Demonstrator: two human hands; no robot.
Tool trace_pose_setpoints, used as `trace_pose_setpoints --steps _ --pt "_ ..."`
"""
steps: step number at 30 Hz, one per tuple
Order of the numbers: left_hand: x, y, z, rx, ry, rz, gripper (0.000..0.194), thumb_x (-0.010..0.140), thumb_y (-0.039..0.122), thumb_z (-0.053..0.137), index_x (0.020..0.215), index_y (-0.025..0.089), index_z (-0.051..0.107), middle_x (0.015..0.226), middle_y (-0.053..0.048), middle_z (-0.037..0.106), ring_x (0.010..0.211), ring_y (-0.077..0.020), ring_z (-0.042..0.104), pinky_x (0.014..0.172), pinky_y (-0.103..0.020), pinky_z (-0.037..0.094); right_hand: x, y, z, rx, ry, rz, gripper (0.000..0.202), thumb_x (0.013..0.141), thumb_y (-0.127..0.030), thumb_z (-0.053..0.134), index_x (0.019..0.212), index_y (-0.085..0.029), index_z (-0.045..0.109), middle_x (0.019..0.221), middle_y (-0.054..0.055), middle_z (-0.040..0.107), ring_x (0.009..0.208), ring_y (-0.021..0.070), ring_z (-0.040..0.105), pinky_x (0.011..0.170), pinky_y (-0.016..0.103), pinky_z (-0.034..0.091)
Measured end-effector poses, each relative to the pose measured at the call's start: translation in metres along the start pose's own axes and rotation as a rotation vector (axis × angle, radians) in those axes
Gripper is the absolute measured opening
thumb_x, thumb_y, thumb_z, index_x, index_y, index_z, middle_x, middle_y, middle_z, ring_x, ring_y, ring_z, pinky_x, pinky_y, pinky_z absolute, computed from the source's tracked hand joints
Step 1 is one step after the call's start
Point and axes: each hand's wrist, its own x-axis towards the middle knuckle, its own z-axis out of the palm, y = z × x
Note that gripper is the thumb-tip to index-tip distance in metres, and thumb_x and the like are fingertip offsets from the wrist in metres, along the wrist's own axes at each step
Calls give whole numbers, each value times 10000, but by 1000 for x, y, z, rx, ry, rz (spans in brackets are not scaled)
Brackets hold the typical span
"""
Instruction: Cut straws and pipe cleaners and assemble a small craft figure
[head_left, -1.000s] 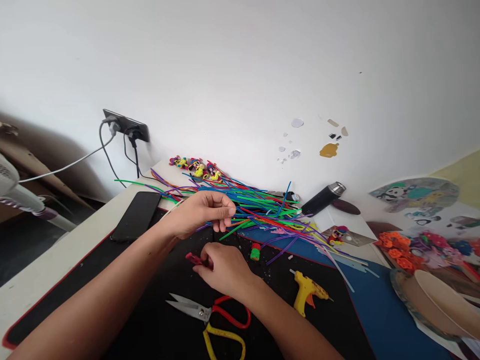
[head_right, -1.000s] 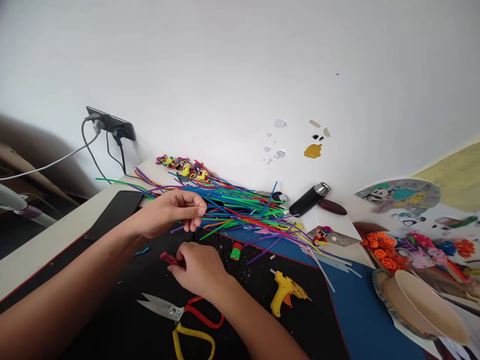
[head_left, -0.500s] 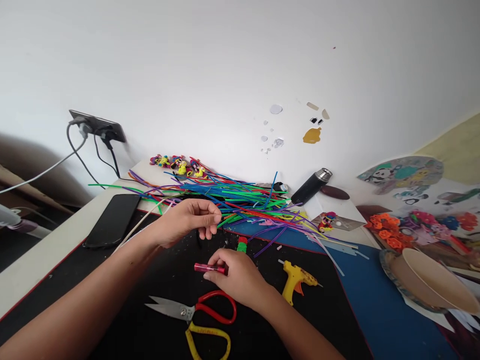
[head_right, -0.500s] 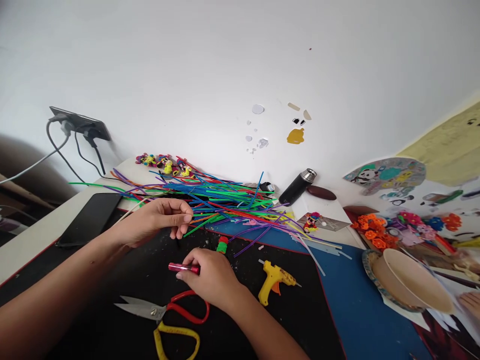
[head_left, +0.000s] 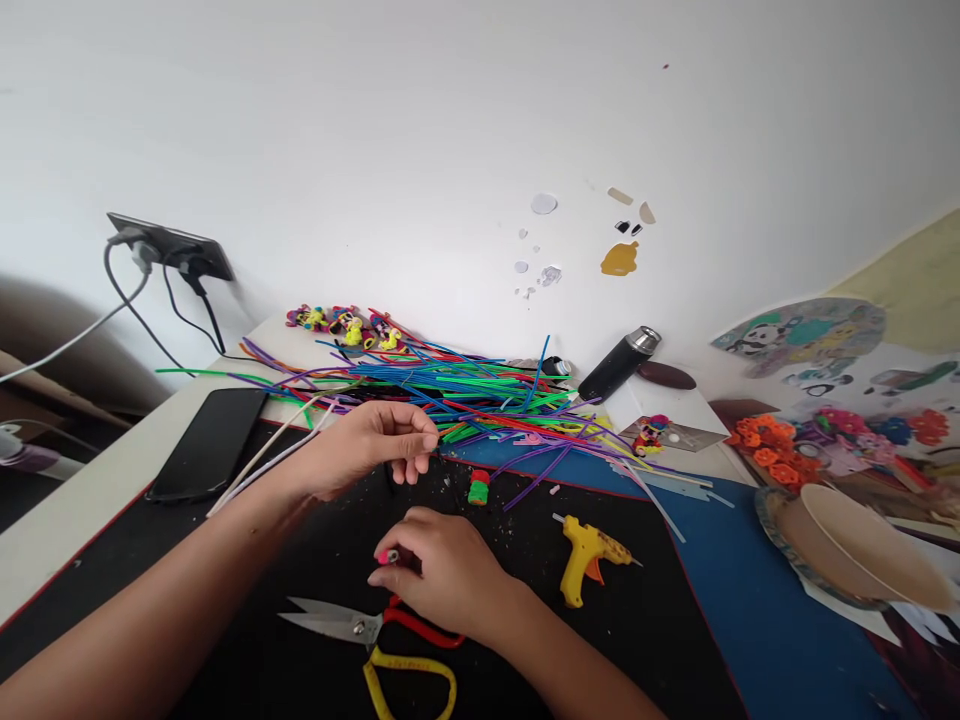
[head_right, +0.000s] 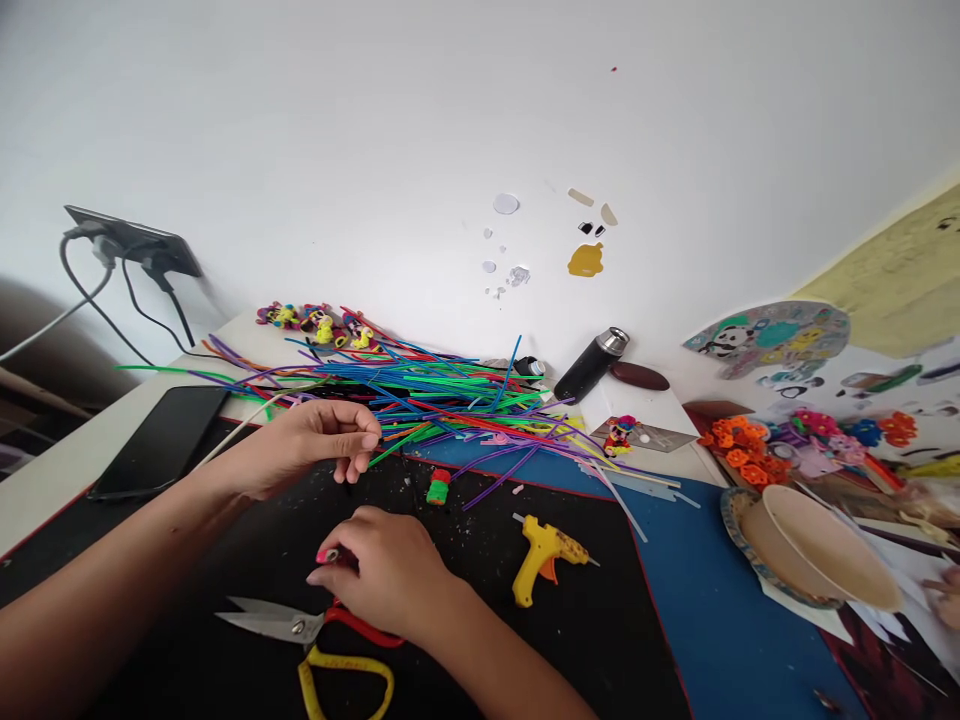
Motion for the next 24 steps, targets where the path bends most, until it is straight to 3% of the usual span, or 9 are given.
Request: trace_pose_setpoints --steps 3,9,12,15,18,24 --pt "-1 1 0 -14 -3 -1 432 728 518 1001 808 173 754 693 -34 755 593 -141 648 575 -245 515 4 0 6 -3 -10 -44 191 1018 -442 860 1084 -263 844 1012 7 771 872 166 710 801 270 484" --pt "-2 2 -2 -21 -1 10 451 747 559 990 813 173 768 703 -27 762 591 -127 651 582 -235 523 4 8 4 115 93 -13 315 1022 -400 843 825 -204 694 889 -11 683 809 151 650 755 268 461" --pt "-2 2 -2 -22 -3 7 453 743 559 993 807 172 766 700 -26 762 591 -126 652 577 -232 519 3 9 3 394 90 48 409 1077 -493 723 806 -215 593 823 -11 663 765 159 682 708 262 494" --pt "-2 2 0 -20 -5 4 453 725 543 1008 809 169 767 696 -26 764 584 -126 651 568 -230 511 2 7 1 771 -43 180 503 1055 -716 620 913 -237 562 795 -13 688 634 155 706 559 237 504" --pt "-1 2 0 -17 -1 4 451 720 532 1014 823 165 772 695 -26 767 575 -123 649 572 -232 516 2 4 -2 931 -82 205 587 991 -819 636 971 -236 573 718 -34 677 486 114 600 443 201 399" --pt "-2 1 -4 -14 15 37 460 765 569 982 827 166 767 696 -24 762 574 -122 646 564 -232 510 8 11 -5 1094 150 112 637 962 -849 670 924 -214 629 571 -80 525 460 76 333 456 212 244"
